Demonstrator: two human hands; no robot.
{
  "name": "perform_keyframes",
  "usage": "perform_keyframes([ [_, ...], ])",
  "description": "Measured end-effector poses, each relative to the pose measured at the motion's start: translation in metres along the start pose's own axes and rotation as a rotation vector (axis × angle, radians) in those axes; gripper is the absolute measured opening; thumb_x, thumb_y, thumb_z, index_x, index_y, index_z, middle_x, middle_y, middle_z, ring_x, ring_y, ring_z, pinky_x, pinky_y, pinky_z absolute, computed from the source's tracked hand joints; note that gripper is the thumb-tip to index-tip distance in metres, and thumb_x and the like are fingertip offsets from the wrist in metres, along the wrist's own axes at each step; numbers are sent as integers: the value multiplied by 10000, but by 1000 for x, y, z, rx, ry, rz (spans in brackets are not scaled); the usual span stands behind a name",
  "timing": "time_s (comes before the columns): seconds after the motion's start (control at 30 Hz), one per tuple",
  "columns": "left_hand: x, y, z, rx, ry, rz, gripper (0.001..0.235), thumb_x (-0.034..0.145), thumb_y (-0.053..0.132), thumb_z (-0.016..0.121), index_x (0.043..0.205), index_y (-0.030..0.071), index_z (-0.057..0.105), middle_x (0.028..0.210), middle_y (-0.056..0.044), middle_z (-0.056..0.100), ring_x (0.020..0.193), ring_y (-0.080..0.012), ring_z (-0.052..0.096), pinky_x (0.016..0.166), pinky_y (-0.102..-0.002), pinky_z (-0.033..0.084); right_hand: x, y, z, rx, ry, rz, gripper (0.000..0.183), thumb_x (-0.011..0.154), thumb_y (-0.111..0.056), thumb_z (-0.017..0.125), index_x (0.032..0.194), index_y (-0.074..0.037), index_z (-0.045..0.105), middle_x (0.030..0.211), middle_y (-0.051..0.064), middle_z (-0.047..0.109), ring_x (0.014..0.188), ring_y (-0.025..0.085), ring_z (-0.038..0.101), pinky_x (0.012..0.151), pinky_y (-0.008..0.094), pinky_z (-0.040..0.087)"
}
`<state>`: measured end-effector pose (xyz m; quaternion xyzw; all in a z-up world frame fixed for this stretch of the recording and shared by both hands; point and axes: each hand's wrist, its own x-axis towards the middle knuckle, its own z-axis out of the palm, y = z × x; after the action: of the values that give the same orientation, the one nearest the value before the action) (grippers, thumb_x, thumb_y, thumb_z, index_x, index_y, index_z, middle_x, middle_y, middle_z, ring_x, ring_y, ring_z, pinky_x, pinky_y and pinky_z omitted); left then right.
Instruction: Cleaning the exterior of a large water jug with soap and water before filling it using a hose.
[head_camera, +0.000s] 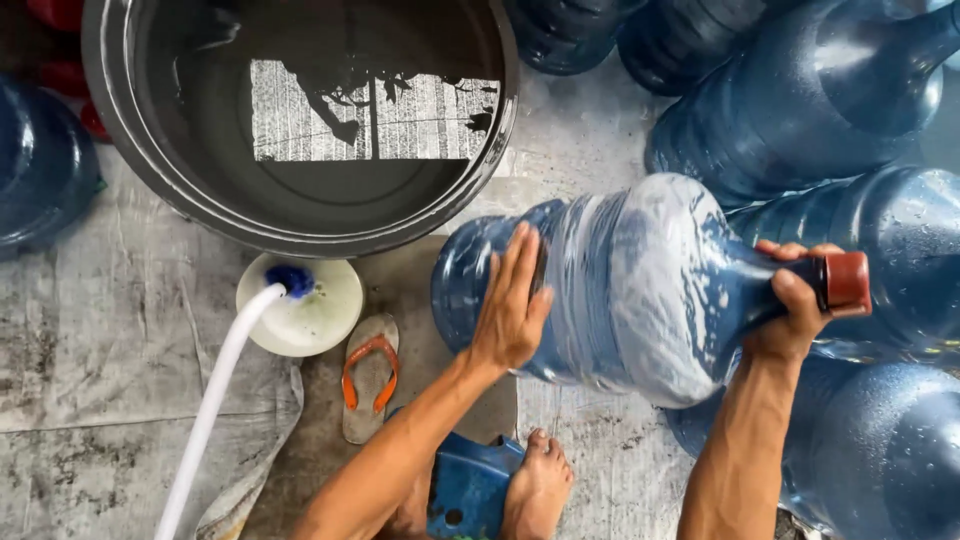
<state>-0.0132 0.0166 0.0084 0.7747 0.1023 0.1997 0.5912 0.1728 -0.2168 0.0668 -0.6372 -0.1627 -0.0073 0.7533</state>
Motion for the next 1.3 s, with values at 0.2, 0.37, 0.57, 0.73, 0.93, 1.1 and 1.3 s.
perform_keyframes([
  [0.2,124,-71,20,-56,-337,-442,674,858,481,278,1405,99,377,1486,-78,336,1400,-210,259,1132,-339,139,-10,-7,8,-195,-58,-142,376,752,-183,607,1096,-105,476,932,85,571,951,284,633,1014,397,509],
  [0.37,-15,-4,36,179,16,69,580,996,375,228,1430,-4,160,1486,-221,197,1390,-403,211,1110,-551,216,8,-17,30,-91,336,-43,186,674,-89,619,841,-102,540,781,27,593,788,207,646,880,363,579],
  [0.57,52,-29,35,177,64,-86,570,980,334,227,1446,8,203,1516,-209,211,1429,-343,190,1150,-483,178,9,-9,21,12,356,33,262,683,-42,648,910,-111,534,817,49,610,829,237,651,858,358,561],
  [0.73,64,-13,30,161,176,-132,589,973,386,191,1431,28,287,1482,-192,342,1409,-324,272,1068,-508,261,28,-17,57,-105,437,-33,227,699,-74,691,864,-77,534,771,33,587,763,216,661,816,355,565],
  [0.93,-30,-63,96,382,218,338,714,1050,363,335,1513,62,-118,1565,-134,-172,1463,-408,-26,1170,-599,109,39,-2,49,-122,770,12,295,617,-66,784,763,-127,535,682,10,578,623,173,585,637,333,554],
  [1.1,87,-20,24,12,154,-57,604,939,330,242,1442,-3,214,1520,-187,258,1437,-304,221,1193,-419,146,17,-20,59,-81,538,21,174,637,-66,695,757,-84,570,718,31,620,703,173,642,780,329,553],
  [1.3,74,-29,-1,-131,-53,-157,604,958,382,226,1465,54,203,1539,-127,200,1443,-266,128,1149,-406,148,-7,-9,30,-216,272,-294,514,821,-63,718,1199,-97,371,1132,170,460,1045,285,581,932,399,559],
])
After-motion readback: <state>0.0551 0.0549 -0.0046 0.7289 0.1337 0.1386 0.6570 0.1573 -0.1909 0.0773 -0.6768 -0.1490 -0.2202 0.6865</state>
